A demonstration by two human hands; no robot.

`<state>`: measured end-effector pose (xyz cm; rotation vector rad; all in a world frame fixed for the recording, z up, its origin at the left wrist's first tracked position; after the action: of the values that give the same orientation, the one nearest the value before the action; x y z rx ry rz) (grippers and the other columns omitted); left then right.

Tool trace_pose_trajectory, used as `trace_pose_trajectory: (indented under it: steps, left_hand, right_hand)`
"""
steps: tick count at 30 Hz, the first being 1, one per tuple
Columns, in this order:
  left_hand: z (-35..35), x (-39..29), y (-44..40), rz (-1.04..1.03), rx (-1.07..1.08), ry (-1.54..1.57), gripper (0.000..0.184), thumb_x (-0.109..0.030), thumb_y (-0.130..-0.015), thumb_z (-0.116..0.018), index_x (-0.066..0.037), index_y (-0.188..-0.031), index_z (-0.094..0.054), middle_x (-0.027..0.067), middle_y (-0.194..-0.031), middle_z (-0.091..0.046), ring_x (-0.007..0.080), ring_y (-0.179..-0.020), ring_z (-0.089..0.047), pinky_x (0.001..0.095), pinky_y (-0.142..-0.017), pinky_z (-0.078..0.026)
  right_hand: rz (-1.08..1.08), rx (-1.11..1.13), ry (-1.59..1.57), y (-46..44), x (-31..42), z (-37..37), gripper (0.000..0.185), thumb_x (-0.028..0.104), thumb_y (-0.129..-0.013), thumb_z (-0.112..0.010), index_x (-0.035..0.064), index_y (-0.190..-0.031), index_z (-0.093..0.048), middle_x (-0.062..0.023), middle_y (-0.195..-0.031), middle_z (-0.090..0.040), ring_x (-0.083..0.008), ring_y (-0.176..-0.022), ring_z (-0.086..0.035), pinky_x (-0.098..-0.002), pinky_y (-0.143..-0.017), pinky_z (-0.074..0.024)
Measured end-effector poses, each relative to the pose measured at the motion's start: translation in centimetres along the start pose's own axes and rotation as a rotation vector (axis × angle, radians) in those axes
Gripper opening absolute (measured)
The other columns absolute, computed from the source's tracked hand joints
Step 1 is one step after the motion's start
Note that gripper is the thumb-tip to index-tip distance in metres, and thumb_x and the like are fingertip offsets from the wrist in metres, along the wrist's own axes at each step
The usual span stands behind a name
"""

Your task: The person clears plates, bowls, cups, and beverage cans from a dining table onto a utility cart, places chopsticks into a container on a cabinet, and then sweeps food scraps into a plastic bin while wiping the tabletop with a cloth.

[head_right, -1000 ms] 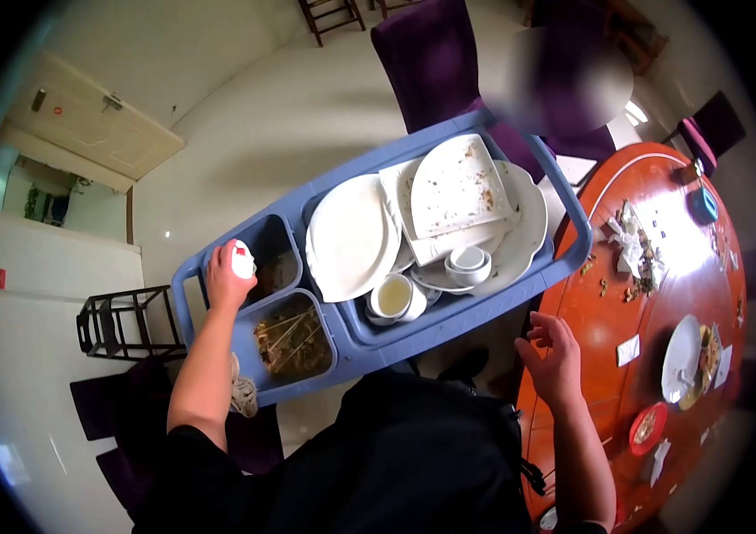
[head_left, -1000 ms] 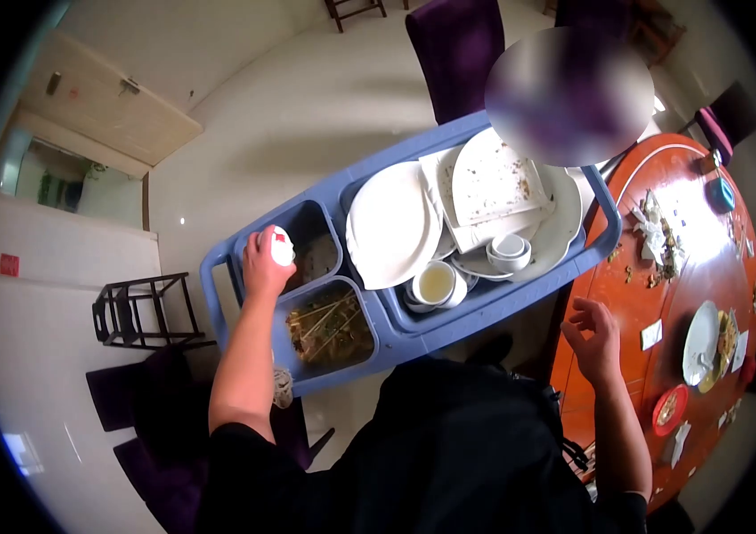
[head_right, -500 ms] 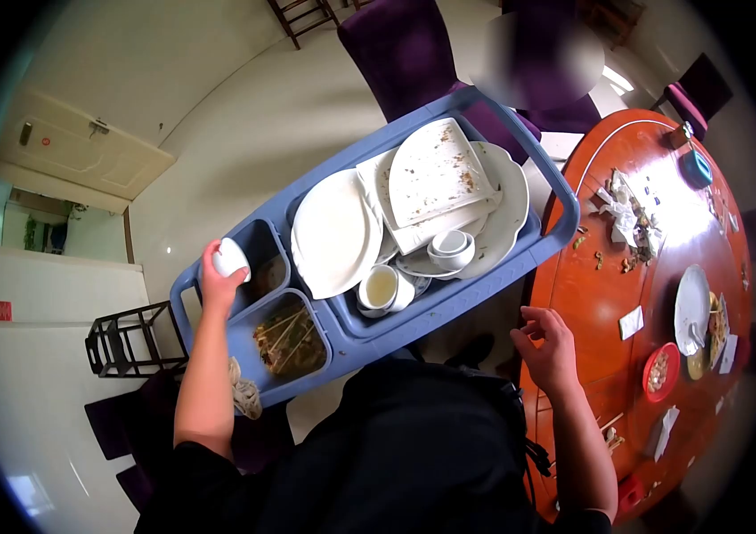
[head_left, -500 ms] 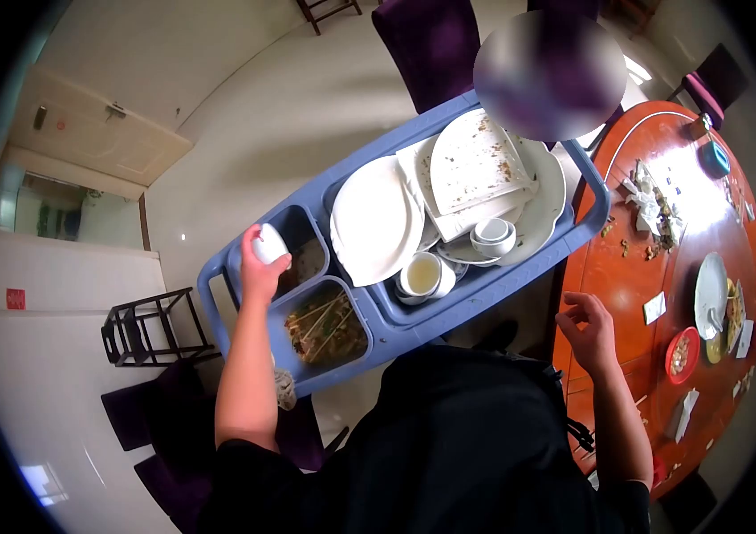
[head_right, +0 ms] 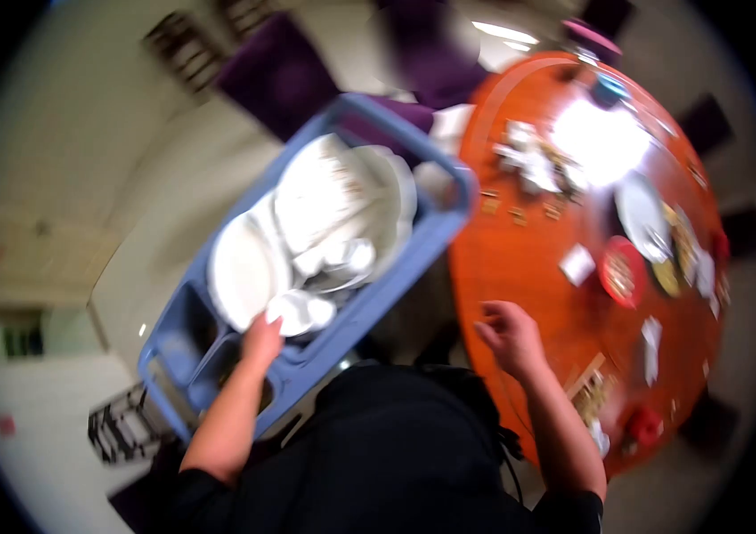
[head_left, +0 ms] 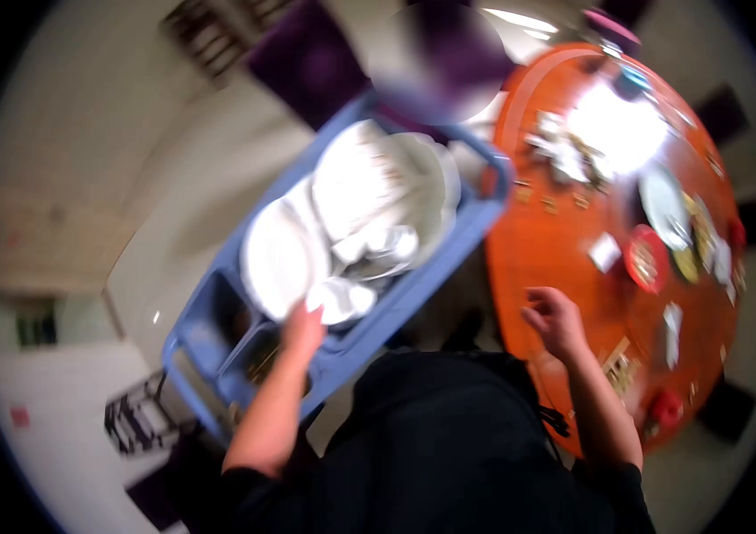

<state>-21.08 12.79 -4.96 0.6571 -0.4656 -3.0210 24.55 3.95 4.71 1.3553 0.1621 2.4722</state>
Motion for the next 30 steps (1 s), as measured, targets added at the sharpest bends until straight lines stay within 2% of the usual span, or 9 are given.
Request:
trace_pose_trajectory:
  steps: [1, 3, 6, 9, 10, 14, 18, 21, 30]
  left_hand:
    - [0.4, -3.7, -1.5, 0.160, 0.168, -0.041, 0.040, -0.035, -0.091, -0.050, -0.001, -0.110, -0.060, 0.0249, -0.104, -0.060, 0.0445, -0.094, -0.058, 0.0494, -0.084, -0.045]
    - [0.2, -9.1, -3.2, 0.232, 0.326, -0.307, 0.051, -0.046, -0.090, -0.048, 0.000, -0.104, -0.062, 0.0255, -0.105, -0.061, 0.0447, -0.096, -0.058, 0.0513, -0.084, -0.045]
    - [3.2, -8.6, -2.9, 0.210, 0.086, -0.442, 0.056, -0.050, -0.091, -0.044, 0.001, -0.105, -0.061, 0.0261, -0.108, -0.059, 0.0445, -0.096, -0.057, 0.0508, -0.083, -0.045]
    - [3.6, -8.6, -3.8, 0.126, -0.063, -0.346, 0.053, -0.044, -0.092, -0.047, 0.003, -0.112, -0.058, 0.0230, -0.105, -0.058, 0.0407, -0.100, -0.055, 0.0462, -0.086, -0.043]
    - [4.3, -9.8, -3.6, 0.113, -0.074, -0.330, 0.051, -0.043, -0.092, -0.048, 0.003, -0.114, -0.058, 0.0216, -0.103, -0.059, 0.0391, -0.098, -0.055, 0.0448, -0.085, -0.043]
    - [4.5, -17.4, -2.9, 0.093, -0.068, -0.254, 0.048, -0.039, -0.092, -0.051, 0.003, -0.115, -0.057, 0.0180, -0.097, -0.057, 0.0347, -0.090, -0.056, 0.0418, -0.081, -0.044]
    - [2.9, -21.3, -2.9, -0.043, -0.089, -0.241, 0.038, -0.030, -0.088, -0.057, -0.001, -0.113, -0.057, 0.0128, -0.092, -0.052, 0.0300, -0.085, -0.055, 0.0391, -0.077, -0.044]
    - [2.3, -23.0, -2.4, -0.041, -0.070, -0.261, 0.038, -0.028, -0.087, -0.058, 0.000, -0.113, -0.057, 0.0125, -0.092, -0.051, 0.0297, -0.086, -0.054, 0.0387, -0.078, -0.044]
    - [1.7, -27.4, -3.5, -0.211, -0.043, -0.282, 0.036, -0.024, -0.086, -0.060, 0.002, -0.109, -0.057, 0.0147, -0.095, -0.054, 0.0316, -0.088, -0.055, 0.0392, -0.080, -0.044]
  right_hand:
    - [-0.050, -0.036, 0.013, 0.9, -2.4, 1.6, 0.030, 0.012, -0.081, -0.070, -0.0002, -0.107, -0.061, -0.0117, -0.092, -0.063, -0.0173, -0.075, -0.064, -0.0300, -0.068, -0.0528]
    - [-0.128, -0.034, 0.027, 0.1, -8.8, 5.2, 0.032, 0.018, -0.083, -0.068, -0.0005, -0.109, -0.061, -0.0113, -0.089, -0.065, -0.0174, -0.076, -0.065, -0.0303, -0.066, -0.0530]
    - [-0.450, -0.034, -0.295, -1.6, -17.1, 4.6, 0.029, 0.024, -0.088, -0.063, 0.0012, -0.106, -0.061, -0.0081, -0.078, -0.065, -0.0168, -0.070, -0.064, -0.0306, -0.057, -0.0514]
    - [-0.826, -0.440, -1.164, -2.4, -25.1, 8.3, 0.017, 0.025, -0.091, -0.058, 0.0088, -0.095, -0.055, -0.0049, -0.070, -0.059, -0.0159, -0.058, -0.058, -0.0302, -0.049, -0.0476]
    - [-0.718, -0.467, -1.315, -2.7, -29.6, 9.3, 0.020, 0.027, -0.092, -0.056, 0.0075, -0.094, -0.053, -0.0066, -0.072, -0.060, -0.0179, -0.060, -0.059, -0.0307, -0.049, -0.0480]
    - [-1.078, -0.954, -1.365, -5.3, -32.7, 15.7, 0.037, 0.040, -0.096, -0.047, 0.0053, -0.089, -0.056, -0.0053, -0.064, -0.061, -0.0181, -0.065, -0.062, -0.0329, -0.054, -0.0472]
    - [-0.964, -1.091, -1.633, -7.0, -40.5, 18.5, 0.045, 0.046, -0.097, -0.043, 0.0046, -0.090, -0.058, -0.0050, -0.065, -0.063, -0.0175, -0.064, -0.061, -0.0322, -0.055, -0.0461]
    - [-0.958, -0.925, -1.743, -7.9, -44.2, 17.1, 0.049, 0.048, -0.098, -0.035, 0.0052, -0.095, -0.060, -0.0034, -0.074, -0.066, -0.0163, -0.062, -0.061, -0.0299, -0.055, -0.0445]
    - [-0.909, -1.047, -1.627, -6.1, -40.6, 17.6, 0.036, 0.043, -0.097, -0.044, 0.0077, -0.095, -0.053, -0.0053, -0.078, -0.063, -0.0171, -0.063, -0.059, -0.0279, -0.049, -0.0438]
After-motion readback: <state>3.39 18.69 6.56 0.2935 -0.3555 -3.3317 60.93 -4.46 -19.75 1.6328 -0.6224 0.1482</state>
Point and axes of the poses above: each hand's wrist, its own y-axis away from the middle knuckle, its own z-axis out of the back of the hand, x = y × z, the point moved 1 cm from there along -y, towards the middle knuckle
